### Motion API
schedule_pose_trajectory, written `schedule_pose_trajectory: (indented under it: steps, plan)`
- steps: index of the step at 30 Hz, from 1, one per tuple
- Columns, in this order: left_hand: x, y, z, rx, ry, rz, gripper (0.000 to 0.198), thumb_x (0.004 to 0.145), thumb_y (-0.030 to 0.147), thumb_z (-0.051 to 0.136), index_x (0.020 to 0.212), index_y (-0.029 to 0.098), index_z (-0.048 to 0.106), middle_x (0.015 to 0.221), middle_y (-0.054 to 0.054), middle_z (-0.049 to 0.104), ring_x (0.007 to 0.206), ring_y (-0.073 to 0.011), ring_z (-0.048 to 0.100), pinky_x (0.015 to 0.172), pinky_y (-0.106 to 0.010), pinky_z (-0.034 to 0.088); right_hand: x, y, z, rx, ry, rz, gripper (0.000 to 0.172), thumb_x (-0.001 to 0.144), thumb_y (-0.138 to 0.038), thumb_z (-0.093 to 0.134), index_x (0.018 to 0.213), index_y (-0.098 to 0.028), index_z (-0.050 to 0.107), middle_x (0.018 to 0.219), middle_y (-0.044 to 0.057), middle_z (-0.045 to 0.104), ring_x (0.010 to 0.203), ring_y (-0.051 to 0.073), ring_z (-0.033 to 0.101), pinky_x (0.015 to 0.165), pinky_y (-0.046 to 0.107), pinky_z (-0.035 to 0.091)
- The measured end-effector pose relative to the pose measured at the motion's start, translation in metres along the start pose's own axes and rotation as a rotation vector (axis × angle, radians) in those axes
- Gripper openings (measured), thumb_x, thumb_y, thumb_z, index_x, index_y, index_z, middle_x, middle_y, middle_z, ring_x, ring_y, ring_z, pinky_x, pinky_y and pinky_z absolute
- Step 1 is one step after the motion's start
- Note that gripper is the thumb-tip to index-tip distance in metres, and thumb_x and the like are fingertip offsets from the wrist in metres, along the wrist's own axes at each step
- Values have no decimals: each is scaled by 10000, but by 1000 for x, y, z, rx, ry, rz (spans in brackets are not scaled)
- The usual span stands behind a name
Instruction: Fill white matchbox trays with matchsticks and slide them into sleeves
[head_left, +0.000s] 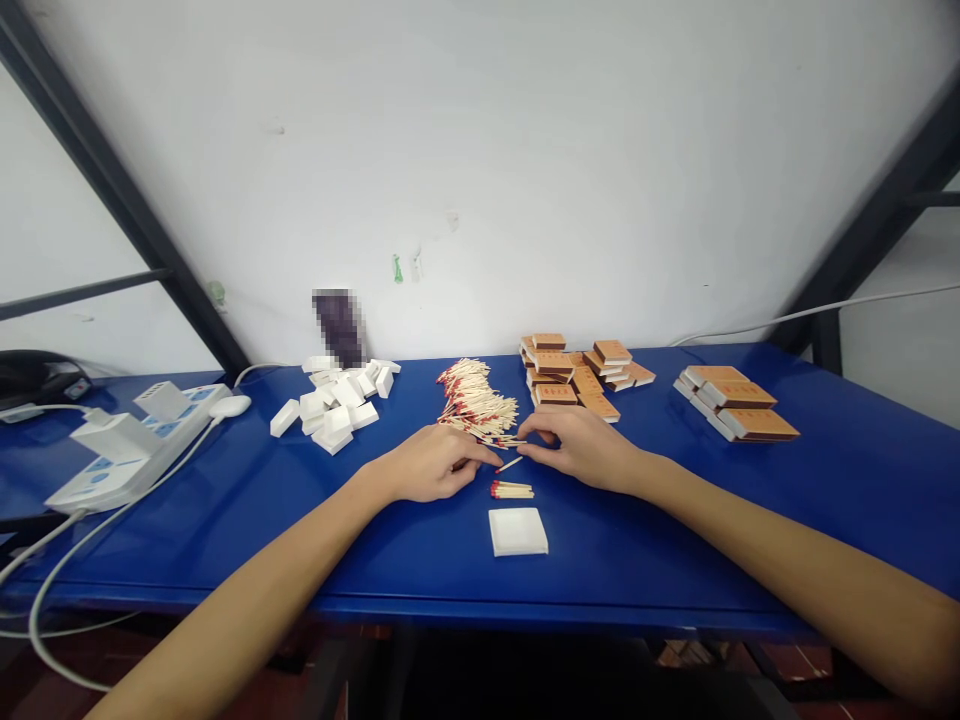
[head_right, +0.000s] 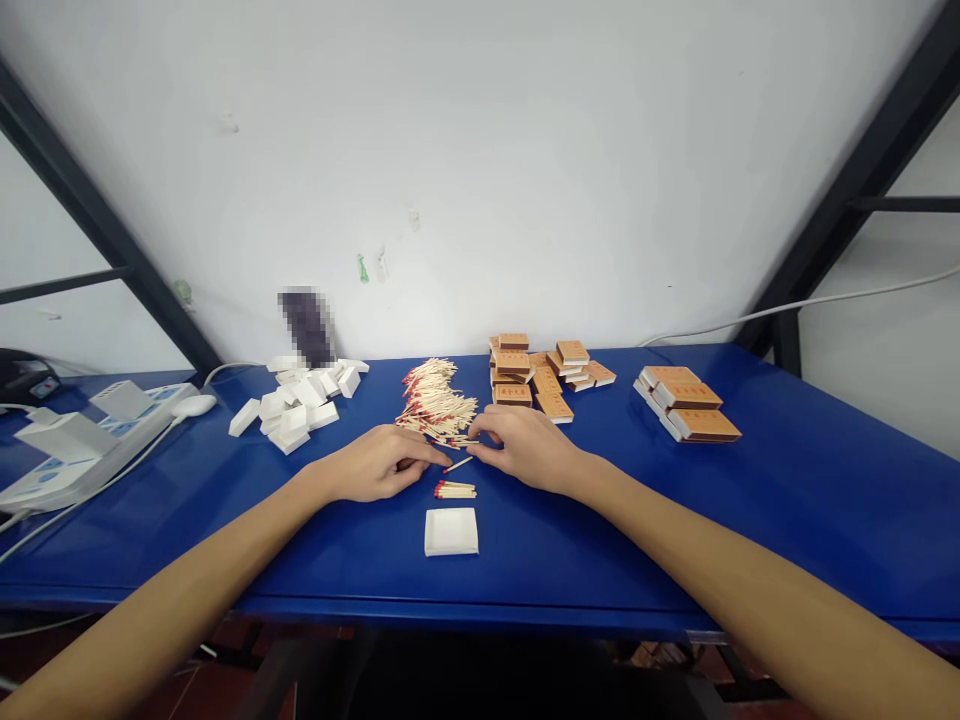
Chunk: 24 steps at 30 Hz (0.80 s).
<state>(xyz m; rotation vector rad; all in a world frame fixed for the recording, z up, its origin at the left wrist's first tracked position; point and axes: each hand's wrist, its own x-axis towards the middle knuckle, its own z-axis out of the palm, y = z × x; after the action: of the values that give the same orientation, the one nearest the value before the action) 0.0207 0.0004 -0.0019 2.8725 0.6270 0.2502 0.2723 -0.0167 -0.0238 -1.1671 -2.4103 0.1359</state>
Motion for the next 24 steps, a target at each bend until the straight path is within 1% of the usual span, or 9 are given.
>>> schedule_pose_trajectory:
  steps: [2, 5, 9, 16, 20, 24]
  plan:
    - [0, -1, 0, 1, 3, -5, 401, 880, 96, 453, 1178, 215, 692, 987, -39, 743, 857, -163, 679, 803, -264, 492, 0, 3, 0, -3, -21, 26, 164, 916, -322, 597, 879, -188, 684, 737, 14, 582, 651, 140, 512, 609, 255, 351]
    - [-1, -3, 1, 24, 45, -46, 383, 896, 116, 447, 1190, 198, 678, 1068, -48, 734, 923, -174, 682, 836, -278, 495, 0, 6, 0, 22, -53, 37, 184, 932, -320, 570, 882, -185, 684, 723, 13, 575, 647, 141, 510, 612, 258, 358]
    - [-2, -7, 1, 62, 101, -89, 324, 932, 168, 449, 1160, 205, 676, 1076, -42, 730, 916, -169, 682, 828, -275, 493, 1, 5, 1, 48, -64, 44, 172, 933, -292, 553, 872, -180, 668, 712, 11, 567, 635, 139, 495, 608, 258, 360]
    - [-2, -9, 2, 65, 73, -103, 321, 952, 199, 449, 1195, 212, 658, 1078, -43, 725, 923, -173, 678, 835, -276, 486, 0, 2, -1, 17, -108, 75, 120, 923, -248, 524, 869, -183, 610, 734, 7, 552, 628, 137, 473, 609, 260, 350]
    - [-2, -8, 1, 82, 82, -119, 325, 946, 195, 456, 1201, 214, 656, 1061, -45, 728, 880, -170, 679, 803, -270, 485, -2, -2, -5, 55, -95, 24, 119, 925, -245, 512, 864, -185, 595, 722, -3, 522, 627, 133, 461, 607, 256, 344]
    - [-1, -7, 1, 92, 73, -133, 320, 941, 201, 462, 1190, 208, 664, 1015, -43, 734, 859, -172, 680, 769, -263, 487, -3, -7, -6, 135, -140, -61, 137, 932, -251, 510, 855, -187, 603, 682, -17, 496, 618, 129, 449, 599, 252, 338]
